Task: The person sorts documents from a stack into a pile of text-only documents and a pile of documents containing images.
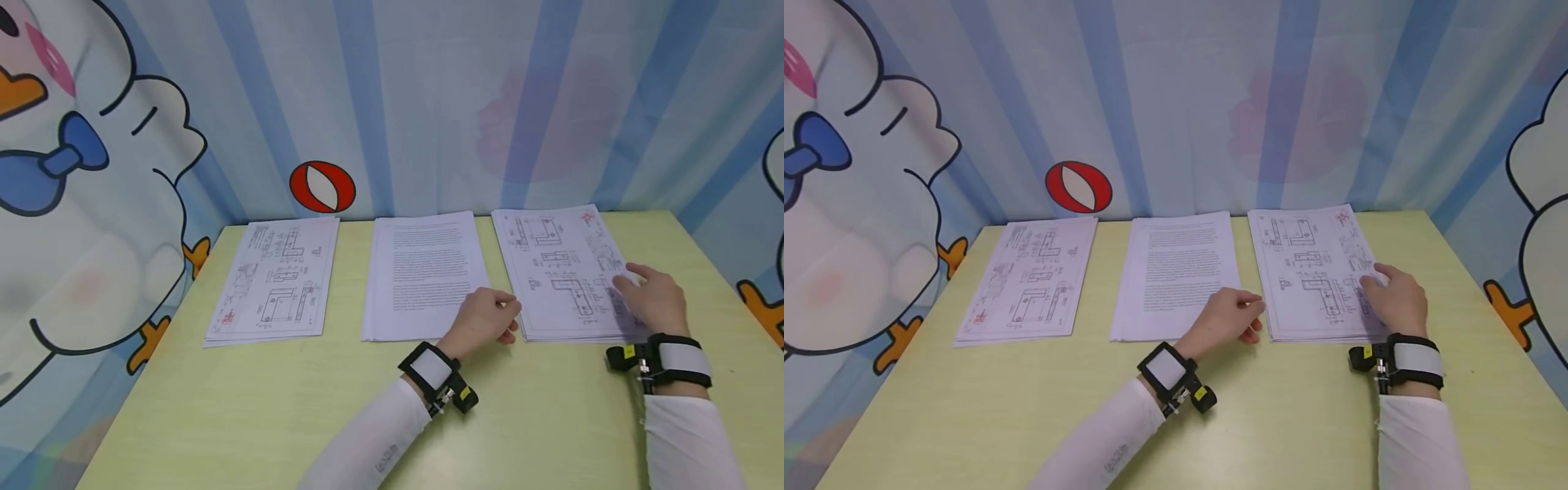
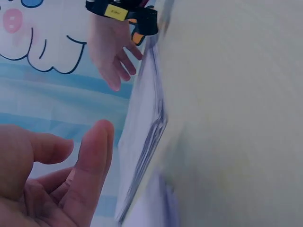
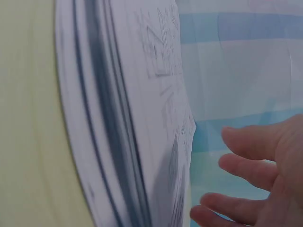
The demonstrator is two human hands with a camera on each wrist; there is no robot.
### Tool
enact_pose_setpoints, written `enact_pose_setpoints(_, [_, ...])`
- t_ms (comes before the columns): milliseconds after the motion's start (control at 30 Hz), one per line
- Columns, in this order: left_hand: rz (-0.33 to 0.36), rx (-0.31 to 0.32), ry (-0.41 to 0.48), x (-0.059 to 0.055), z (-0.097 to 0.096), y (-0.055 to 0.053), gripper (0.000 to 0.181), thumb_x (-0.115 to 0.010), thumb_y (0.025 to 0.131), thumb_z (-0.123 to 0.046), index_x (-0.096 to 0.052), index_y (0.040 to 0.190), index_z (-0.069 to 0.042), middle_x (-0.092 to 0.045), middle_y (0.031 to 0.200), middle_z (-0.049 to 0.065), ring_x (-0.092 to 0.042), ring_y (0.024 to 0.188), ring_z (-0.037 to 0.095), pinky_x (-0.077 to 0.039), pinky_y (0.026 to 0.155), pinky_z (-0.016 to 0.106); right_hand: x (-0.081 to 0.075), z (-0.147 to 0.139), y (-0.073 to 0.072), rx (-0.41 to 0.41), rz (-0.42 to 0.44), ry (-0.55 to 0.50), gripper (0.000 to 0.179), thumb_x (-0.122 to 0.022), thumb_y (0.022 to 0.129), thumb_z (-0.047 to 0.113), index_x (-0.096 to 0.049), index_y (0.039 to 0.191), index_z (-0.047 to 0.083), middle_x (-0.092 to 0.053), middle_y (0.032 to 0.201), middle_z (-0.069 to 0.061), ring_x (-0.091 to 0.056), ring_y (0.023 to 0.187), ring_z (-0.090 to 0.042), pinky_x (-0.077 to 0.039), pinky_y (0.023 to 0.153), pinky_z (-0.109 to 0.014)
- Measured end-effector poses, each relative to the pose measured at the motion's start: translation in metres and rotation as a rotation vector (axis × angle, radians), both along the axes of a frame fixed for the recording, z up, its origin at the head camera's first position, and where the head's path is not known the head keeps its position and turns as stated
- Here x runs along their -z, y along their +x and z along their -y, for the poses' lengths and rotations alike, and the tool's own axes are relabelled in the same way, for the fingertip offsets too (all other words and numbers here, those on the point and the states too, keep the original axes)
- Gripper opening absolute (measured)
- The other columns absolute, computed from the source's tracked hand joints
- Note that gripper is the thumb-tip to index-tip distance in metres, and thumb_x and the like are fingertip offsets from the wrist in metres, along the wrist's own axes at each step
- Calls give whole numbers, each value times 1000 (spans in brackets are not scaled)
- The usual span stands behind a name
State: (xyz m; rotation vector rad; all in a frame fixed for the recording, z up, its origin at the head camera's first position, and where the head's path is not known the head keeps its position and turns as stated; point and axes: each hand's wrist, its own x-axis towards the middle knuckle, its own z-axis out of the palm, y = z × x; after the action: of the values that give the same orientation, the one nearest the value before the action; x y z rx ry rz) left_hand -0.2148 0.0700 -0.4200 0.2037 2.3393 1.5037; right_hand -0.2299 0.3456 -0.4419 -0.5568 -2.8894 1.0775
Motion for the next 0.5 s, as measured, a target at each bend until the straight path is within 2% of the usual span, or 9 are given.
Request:
enact_pose_setpoints(233, [-63,-18,48,-13,39,-6,31,-57,100,-21,-67,126,-7,-73,85,16,-61,52,9,-59,58,29,-11,34,-7,-27,-167,33,53,-42,104,28,-43,146,-4,-40,147,-38,-37,134,-58,-32,107,-69])
enact_pose_setpoints(367, [-103,-45,56,-21,69,-10,31,-56,101,-21,-66,126,-8,-72,92,23,-62,52,9,-61,63,35,-14,59,-8,-60,-242,20,48,-44,104,27,-49,143,-2,-44,146,-34,-41,134,-55,-35,107,-68])
enact_pose_setpoints(500, [-169,-111,17,-29,102,-14,32,-54,101,-22,-66,127,-8,-71,94,24,-65,55,15,-59,59,28,-16,86,-6,-129,-354,18,42,-47,103,22,-56,136,-2,-52,140,-32,-49,129,-51,-42,102,-63])
